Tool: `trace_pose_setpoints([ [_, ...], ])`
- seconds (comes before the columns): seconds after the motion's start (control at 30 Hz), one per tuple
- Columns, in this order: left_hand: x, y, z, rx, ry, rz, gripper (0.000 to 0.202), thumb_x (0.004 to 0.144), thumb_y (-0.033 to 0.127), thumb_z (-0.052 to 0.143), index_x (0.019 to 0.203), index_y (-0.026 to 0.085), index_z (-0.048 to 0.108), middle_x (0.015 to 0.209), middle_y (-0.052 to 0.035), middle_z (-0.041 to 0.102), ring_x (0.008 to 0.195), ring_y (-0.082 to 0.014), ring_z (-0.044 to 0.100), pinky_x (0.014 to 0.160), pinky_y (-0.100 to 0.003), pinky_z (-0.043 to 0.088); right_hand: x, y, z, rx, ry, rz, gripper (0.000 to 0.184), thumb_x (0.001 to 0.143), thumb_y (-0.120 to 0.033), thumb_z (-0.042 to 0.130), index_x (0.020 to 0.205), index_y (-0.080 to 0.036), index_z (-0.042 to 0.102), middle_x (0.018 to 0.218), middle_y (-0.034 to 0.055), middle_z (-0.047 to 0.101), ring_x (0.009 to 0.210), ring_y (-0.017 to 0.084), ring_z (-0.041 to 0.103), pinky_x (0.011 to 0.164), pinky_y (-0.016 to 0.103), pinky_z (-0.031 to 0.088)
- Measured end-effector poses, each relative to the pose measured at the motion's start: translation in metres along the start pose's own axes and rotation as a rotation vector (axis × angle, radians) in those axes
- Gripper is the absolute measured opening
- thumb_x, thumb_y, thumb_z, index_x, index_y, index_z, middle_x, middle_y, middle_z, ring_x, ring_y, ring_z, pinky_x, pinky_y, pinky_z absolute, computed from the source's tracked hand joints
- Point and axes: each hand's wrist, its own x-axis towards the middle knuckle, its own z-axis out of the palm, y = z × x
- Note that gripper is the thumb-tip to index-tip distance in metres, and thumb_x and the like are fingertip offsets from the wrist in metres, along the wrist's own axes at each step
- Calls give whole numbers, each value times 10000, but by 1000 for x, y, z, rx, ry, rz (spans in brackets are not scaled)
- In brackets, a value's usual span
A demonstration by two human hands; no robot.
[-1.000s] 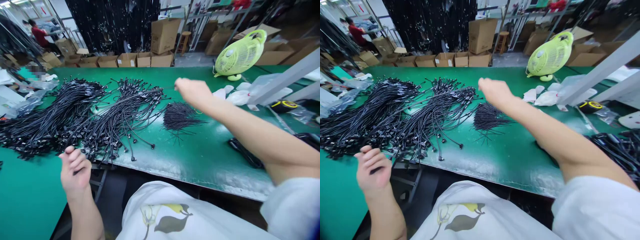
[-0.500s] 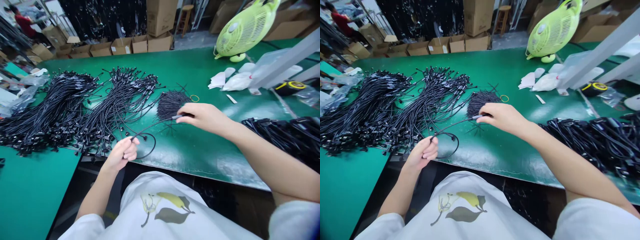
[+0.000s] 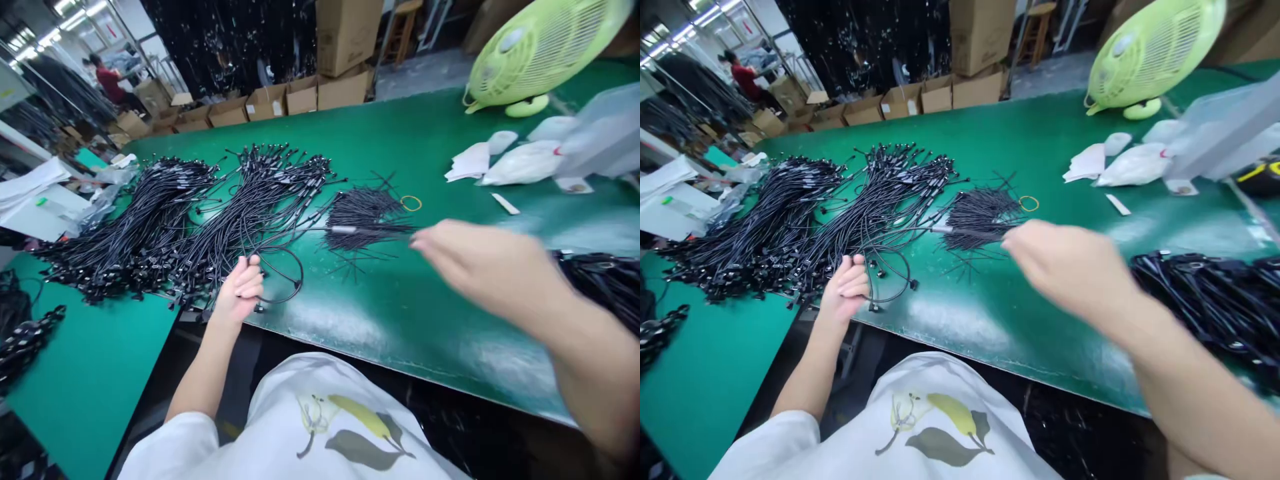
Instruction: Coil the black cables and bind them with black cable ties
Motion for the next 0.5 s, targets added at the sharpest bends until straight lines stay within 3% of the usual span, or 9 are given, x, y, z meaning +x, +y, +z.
trace_pose_setpoints([
  [0.07,-8,9,-6,-60,-18,-5,347,1035,239,334,925,48,602,439,98,337,314,-3,363,331,-60,285,5,24,-8,3,28,110,361,963,-443,325,896,-228,608,919,81,687,808,269,619,649,367,408],
  [0.13,-15,15,-11,-77,-30,17,349,1037,241,320,962,44,598,429,96,356,309,-7,390,322,-56,289,7,39,-10,25,-35,146,371,951,-464,295,898,-251,594,948,74,689,863,285,628,685,393,437],
  [0.3,-17,20,-16,-56,5,43,389,1042,211,253,1006,23,592,436,95,380,317,-8,404,335,-61,321,5,46,-1,-38,-36,298,390,935,-487,233,895,-293,569,1008,74,690,925,291,630,717,419,462],
  [0.4,-10,18,-12,19,47,121,326,1032,202,317,1029,51,605,467,96,388,348,-3,400,379,-61,351,-3,31,8,-84,-74,190,407,937,-467,242,845,-264,583,910,82,697,796,282,640,628,398,444],
  [0.5,2,-2,-1,307,85,270,204,970,274,518,969,115,646,576,55,513,492,-37,517,530,-123,464,-11,-12,15,-33,-245,-78,365,936,-366,324,704,-230,571,654,57,635,542,219,565,521,344,344],
])
